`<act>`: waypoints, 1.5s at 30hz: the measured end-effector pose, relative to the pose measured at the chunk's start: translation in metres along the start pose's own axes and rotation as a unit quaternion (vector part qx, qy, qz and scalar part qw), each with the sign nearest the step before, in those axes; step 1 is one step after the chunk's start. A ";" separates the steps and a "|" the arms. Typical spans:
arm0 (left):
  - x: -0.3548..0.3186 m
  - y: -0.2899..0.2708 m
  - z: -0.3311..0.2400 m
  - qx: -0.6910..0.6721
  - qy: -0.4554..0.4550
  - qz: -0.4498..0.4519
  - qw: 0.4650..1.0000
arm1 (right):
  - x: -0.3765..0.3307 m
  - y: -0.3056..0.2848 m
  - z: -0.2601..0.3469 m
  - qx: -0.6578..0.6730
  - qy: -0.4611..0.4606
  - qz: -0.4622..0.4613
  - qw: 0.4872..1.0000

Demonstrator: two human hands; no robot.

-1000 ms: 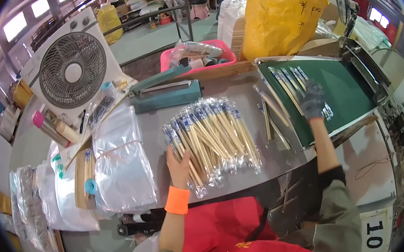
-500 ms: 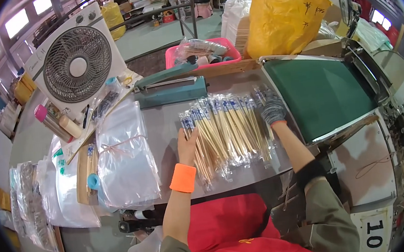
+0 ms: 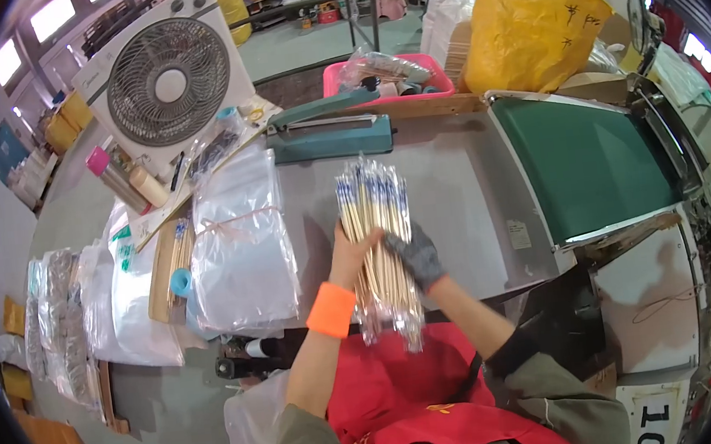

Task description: Packaging bundles of chopsticks into plastic bags and organizing them on pallets.

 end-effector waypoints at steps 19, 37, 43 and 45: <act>-0.181 0.002 0.022 0.021 -0.061 0.172 0.983 | -0.069 -0.014 0.011 0.022 -0.044 0.224 0.973; -0.174 -0.024 -0.018 0.379 0.068 0.047 0.922 | -0.068 0.030 0.005 0.046 -0.015 0.399 0.916; -0.127 -0.198 -0.075 0.554 0.251 -0.100 0.787 | -0.075 0.027 0.013 0.137 0.078 0.401 0.903; -0.108 -0.221 -0.064 0.615 0.241 -0.109 0.743 | -0.072 0.025 0.006 0.135 0.069 0.406 0.901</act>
Point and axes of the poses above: each hand's wrist, its own x-axis towards the middle knuckle, its own y-axis out of the palm, z = x × y, the point moved 3 cm from there along x, towards the middle knuckle, and after that the axes turned 2 degrees about -z, right-handed, at the moved point
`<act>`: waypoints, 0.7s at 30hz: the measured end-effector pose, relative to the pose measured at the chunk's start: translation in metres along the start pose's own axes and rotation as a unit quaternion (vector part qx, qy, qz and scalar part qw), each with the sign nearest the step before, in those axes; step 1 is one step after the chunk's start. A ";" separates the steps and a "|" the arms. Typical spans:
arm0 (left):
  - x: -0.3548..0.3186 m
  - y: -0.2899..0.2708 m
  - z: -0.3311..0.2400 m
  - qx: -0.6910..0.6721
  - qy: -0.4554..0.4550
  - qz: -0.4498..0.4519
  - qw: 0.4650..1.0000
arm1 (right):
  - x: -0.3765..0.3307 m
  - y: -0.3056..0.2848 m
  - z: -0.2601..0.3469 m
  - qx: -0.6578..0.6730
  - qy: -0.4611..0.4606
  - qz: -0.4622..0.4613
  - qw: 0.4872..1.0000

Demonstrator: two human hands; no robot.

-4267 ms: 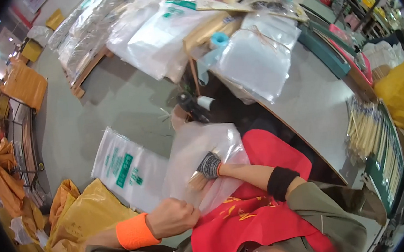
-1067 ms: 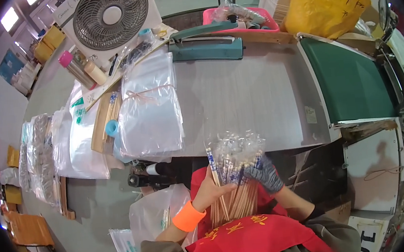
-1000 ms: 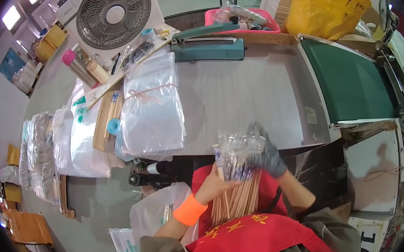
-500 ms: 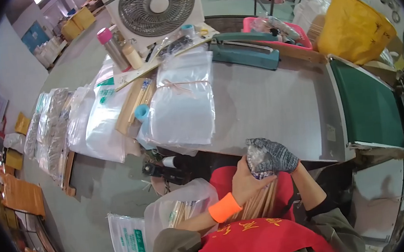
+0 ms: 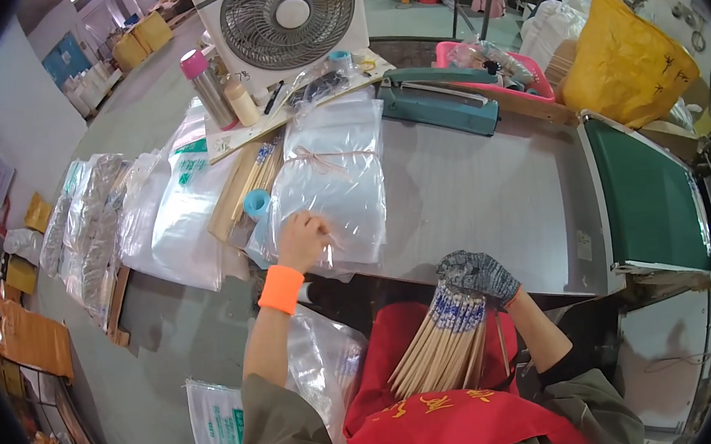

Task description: Packaging bundles of chopsticks into plastic bags and organizing them on pallets.

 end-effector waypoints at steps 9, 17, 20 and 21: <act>0.010 0.073 -0.102 -0.273 -0.029 0.128 0.953 | -0.006 0.008 0.015 -0.153 -0.071 0.011 0.986; -0.048 0.088 -0.158 -0.341 -0.283 -0.180 0.878 | 0.029 0.020 0.020 -0.274 -0.023 0.063 0.959; -0.068 0.051 -0.184 -0.234 0.024 -0.214 0.948 | 0.038 0.032 -0.016 -0.503 -0.170 -0.076 0.844; -0.074 0.043 -0.194 -0.242 0.070 -0.174 0.952 | 0.025 0.037 -0.025 -0.507 -0.212 -0.124 0.826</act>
Point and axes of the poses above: each hand's wrist, its own x-axis towards the middle knuckle, its own y-axis out of the palm, z = x × y, the point moved 3 cm from there along x, towards the middle knuckle, and after that the axes turned 2 degrees about -z, right-handed, at the moved point
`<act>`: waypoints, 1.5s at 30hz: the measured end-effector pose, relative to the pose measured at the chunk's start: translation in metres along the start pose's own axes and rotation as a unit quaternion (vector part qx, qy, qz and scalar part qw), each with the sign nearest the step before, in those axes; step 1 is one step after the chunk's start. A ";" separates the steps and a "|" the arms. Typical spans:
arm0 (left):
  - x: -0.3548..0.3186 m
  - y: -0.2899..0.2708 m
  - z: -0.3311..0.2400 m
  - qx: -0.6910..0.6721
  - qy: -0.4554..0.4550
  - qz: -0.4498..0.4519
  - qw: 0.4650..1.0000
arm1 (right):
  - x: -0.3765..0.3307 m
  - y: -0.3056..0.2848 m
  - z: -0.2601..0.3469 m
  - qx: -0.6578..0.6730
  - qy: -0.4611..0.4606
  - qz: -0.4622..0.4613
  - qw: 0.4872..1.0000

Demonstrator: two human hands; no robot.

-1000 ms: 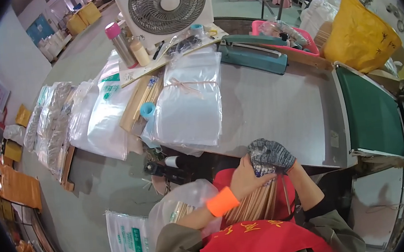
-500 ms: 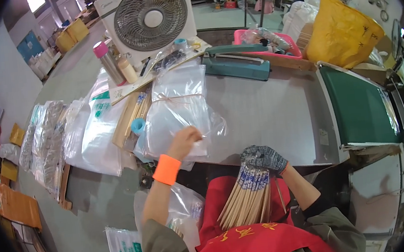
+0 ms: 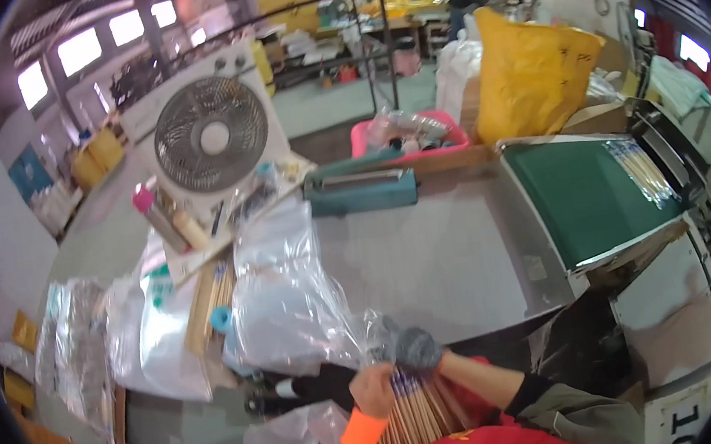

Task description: Packaging bundles of chopsticks into plastic bags and organizing them on pallets.

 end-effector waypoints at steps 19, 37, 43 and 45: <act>-0.092 0.025 0.036 -0.267 -0.477 -0.057 0.836 | -0.180 -0.049 0.007 -0.018 0.143 -0.181 0.973; 0.053 -0.051 -0.047 -0.046 -0.095 0.136 0.985 | -0.080 -0.116 0.047 0.276 -0.166 0.024 0.946; 0.203 -0.036 -0.011 0.007 0.123 0.073 0.990 | 0.041 -0.234 0.052 -0.035 -0.142 -0.251 0.957; 0.245 -0.035 0.004 0.133 0.209 0.106 0.963 | 0.078 -0.262 0.049 -0.191 -0.191 -0.343 0.900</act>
Point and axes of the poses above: each hand's wrist, its own x-axis towards the middle knuckle, its own y-axis out of the palm, z = x × y, the point moved 3 cm from there along x, towards the middle knuckle, and after that the axes turned 2 degrees about -z, right-handed, at the moved point
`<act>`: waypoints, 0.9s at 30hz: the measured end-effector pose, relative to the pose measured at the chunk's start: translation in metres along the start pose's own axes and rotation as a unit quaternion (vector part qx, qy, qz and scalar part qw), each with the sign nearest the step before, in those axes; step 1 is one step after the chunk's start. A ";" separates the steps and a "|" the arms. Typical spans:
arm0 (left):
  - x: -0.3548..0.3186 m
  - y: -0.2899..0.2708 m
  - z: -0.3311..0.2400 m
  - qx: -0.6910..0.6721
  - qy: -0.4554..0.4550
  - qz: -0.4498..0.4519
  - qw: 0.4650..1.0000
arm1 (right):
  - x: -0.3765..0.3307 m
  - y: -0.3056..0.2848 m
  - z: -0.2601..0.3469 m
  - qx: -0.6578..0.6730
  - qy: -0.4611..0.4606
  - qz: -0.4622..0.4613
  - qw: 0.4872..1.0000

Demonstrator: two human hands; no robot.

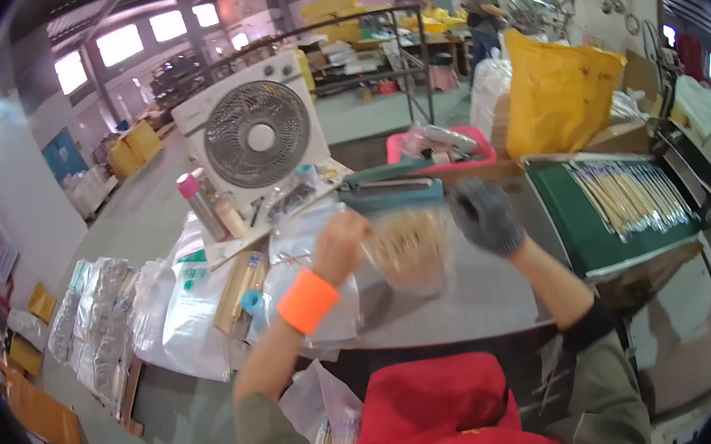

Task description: Packaging bundles of chopsticks into plastic bags and organizing them on pallets.

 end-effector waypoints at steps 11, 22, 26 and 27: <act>0.044 0.002 0.034 0.097 0.090 0.159 0.978 | -0.001 0.044 -0.019 -0.218 -0.191 0.431 0.854; 0.034 -0.045 -0.009 0.021 0.065 0.167 0.984 | 0.022 -0.022 -0.035 -0.120 -0.127 0.155 0.972; 0.023 -0.035 -0.022 -0.043 0.046 0.146 0.987 | 0.020 0.002 -0.036 -0.158 -0.109 0.231 0.954; 0.022 -0.031 -0.030 -0.097 -0.002 0.175 0.980 | 0.016 0.001 -0.035 -0.152 -0.109 0.229 0.955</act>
Point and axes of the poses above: each hand's wrist, its own x-axis towards the middle knuckle, its own y-axis out of the palm, z = x × y, the point moved 3 cm from there along x, towards the middle knuckle, and after that the axes turned 2 degrees about -z, right-handed, at the moved point
